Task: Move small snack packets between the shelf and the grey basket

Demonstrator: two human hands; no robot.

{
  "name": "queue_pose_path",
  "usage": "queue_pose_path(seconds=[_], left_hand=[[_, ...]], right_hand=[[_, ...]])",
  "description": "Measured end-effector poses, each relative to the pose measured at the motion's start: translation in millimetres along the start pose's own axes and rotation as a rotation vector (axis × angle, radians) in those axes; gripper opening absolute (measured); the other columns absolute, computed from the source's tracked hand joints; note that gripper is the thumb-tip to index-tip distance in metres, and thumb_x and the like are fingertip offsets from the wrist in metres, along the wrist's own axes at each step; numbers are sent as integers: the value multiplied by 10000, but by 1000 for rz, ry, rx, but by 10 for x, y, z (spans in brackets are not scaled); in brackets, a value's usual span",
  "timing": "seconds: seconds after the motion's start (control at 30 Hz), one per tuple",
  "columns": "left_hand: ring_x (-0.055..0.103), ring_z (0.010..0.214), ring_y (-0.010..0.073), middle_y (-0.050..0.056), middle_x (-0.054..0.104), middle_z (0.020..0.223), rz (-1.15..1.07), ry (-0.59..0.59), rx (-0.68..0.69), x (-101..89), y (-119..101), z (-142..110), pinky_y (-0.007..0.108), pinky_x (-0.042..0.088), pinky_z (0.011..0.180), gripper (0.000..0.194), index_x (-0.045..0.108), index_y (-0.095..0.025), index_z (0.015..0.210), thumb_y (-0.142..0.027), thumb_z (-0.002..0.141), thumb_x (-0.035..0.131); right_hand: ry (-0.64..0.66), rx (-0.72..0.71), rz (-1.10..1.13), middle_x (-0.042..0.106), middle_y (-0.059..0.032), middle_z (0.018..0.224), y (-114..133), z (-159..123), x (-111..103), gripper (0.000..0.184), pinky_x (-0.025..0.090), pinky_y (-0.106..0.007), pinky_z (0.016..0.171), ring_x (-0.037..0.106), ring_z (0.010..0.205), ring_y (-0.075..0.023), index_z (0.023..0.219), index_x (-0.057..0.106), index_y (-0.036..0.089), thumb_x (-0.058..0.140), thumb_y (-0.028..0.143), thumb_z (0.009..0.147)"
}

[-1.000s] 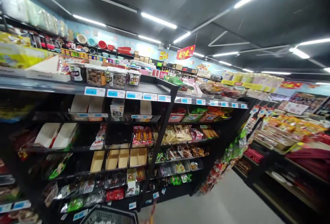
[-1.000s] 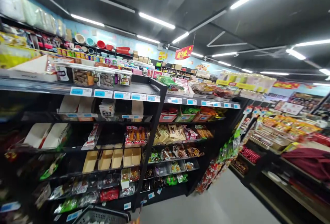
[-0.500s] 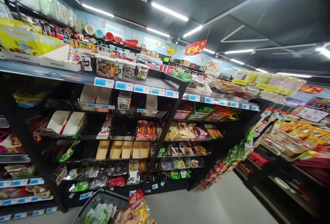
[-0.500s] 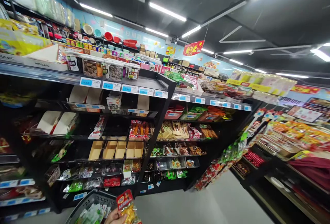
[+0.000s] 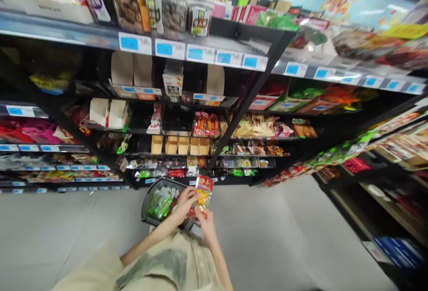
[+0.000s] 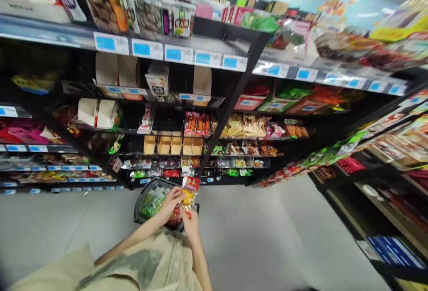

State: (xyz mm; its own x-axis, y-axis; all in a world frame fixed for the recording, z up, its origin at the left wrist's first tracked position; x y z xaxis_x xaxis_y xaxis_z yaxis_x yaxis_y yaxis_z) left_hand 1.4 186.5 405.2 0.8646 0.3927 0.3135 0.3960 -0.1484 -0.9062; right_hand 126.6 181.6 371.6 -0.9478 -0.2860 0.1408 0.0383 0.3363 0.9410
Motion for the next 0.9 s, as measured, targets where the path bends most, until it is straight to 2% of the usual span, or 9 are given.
queue_pose_path(seconds=[0.13,0.43,0.57,0.67,0.77,0.83,0.9], left_hand=[[573,655,125,-37,631,712,24,24,21,-2,19,-14,216,404,622,420,569,-199,846,-479,712,852],[596,633,124,-26,664,701,26,-6,2,-64,215,16,219,440,630,436,549,-202,825,-470,698,868],[623,668,132,-21,657,714,83,-58,11,-76,226,17,218,453,637,410,574,-196,821,-459,702,865],[672,727,160,6,702,783,99,-41,-18,-88,276,84,243,496,677,404,605,-195,873,-471,715,854],[719,804,193,27,746,852,104,10,-82,-244,359,138,288,548,766,429,643,-193,925,-419,664,897],[734,847,210,33,766,875,135,20,-148,-468,403,81,314,565,838,450,687,-188,923,-341,592,949],[732,838,215,31,768,853,169,-64,-196,-759,405,-65,331,575,864,411,722,-181,881,-294,576,972]], right_hand=[[-29,48,61,747,-83,668,36,-24,-28,618,513,-286,575,658,566,-195,741,792,150,761,767,710],[-136,91,115,783,-95,700,-68,-66,-65,604,535,-297,569,693,590,-207,744,804,151,800,752,679],[-177,112,171,792,-88,725,-163,-58,-74,540,547,-293,591,713,619,-206,800,803,148,849,672,678],[-211,146,209,795,-76,746,-303,-25,-67,498,560,-296,603,714,630,-200,844,791,148,877,609,674],[-261,169,224,797,-69,794,-481,60,-62,501,577,-306,615,725,663,-205,901,773,155,881,584,664],[-283,171,223,791,-60,808,-603,164,-79,517,593,-319,639,732,692,-213,908,752,166,880,587,637],[-281,173,197,783,-50,813,-712,315,-119,521,606,-334,670,736,719,-218,897,730,176,867,594,617]])
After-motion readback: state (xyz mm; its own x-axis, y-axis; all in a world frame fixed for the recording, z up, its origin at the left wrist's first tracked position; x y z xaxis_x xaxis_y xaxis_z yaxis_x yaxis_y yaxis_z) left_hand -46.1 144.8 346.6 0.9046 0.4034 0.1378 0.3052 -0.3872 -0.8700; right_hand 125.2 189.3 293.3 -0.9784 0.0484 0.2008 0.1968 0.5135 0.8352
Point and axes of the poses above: each hand's wrist, its own z-axis towards the middle knuckle, its own x-axis out of the palm, y = z × x, the point moved 3 cm from there along z, towards the middle knuckle
